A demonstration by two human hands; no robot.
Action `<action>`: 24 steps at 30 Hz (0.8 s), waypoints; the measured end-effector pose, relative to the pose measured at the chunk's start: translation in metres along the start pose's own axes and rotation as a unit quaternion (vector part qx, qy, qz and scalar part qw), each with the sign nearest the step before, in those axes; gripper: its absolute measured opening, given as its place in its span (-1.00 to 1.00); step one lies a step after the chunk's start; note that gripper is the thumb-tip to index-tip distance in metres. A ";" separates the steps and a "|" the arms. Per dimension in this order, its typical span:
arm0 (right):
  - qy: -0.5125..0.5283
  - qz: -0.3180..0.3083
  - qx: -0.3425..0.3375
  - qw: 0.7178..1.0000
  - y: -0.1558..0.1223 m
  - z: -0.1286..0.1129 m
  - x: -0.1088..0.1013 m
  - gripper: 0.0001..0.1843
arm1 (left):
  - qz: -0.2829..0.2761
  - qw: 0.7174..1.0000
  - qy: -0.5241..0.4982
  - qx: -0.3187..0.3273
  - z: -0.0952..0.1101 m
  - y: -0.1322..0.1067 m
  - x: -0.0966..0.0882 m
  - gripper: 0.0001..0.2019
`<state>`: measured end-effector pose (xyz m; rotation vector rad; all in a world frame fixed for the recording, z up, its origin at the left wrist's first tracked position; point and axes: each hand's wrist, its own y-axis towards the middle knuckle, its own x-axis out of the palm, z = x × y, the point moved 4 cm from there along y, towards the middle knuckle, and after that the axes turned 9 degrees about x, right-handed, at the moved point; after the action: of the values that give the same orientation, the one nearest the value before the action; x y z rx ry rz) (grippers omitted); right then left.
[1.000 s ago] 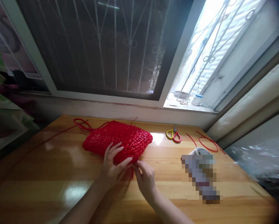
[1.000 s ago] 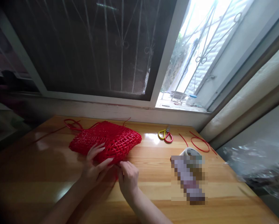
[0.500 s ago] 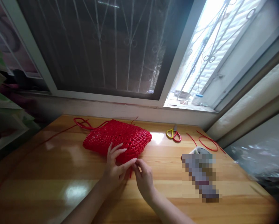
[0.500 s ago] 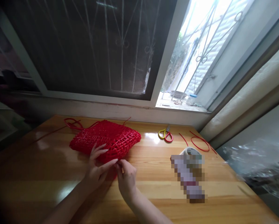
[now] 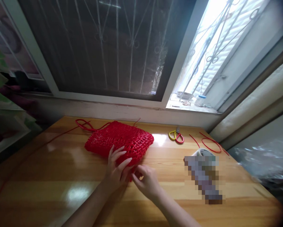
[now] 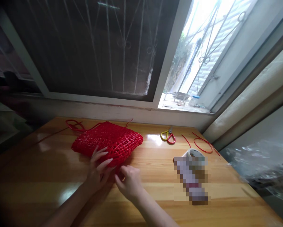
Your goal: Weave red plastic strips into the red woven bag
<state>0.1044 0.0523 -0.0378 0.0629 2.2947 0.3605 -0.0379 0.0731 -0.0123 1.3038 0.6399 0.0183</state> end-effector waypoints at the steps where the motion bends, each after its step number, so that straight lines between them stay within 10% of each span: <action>1: -0.002 -0.019 -0.004 1.000 -0.001 0.001 0.004 -0.85 | -0.008 1.000 0.006 0.000 0.000 0.000 0.000 -0.54; 15: -0.152 0.001 -0.029 0.988 0.008 -0.005 -0.023 -0.84 | -0.056 0.998 0.037 0.004 0.001 -0.011 0.003 -0.45; 24: 0.088 -0.013 -0.059 0.994 0.016 -0.016 -0.048 -0.91 | -0.069 0.997 0.018 -0.011 0.008 -0.012 0.006 -0.45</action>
<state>0.1247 0.0563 0.0111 -0.0603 2.4403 0.5046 -0.0333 0.0649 -0.0246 1.2390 0.7577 -0.0629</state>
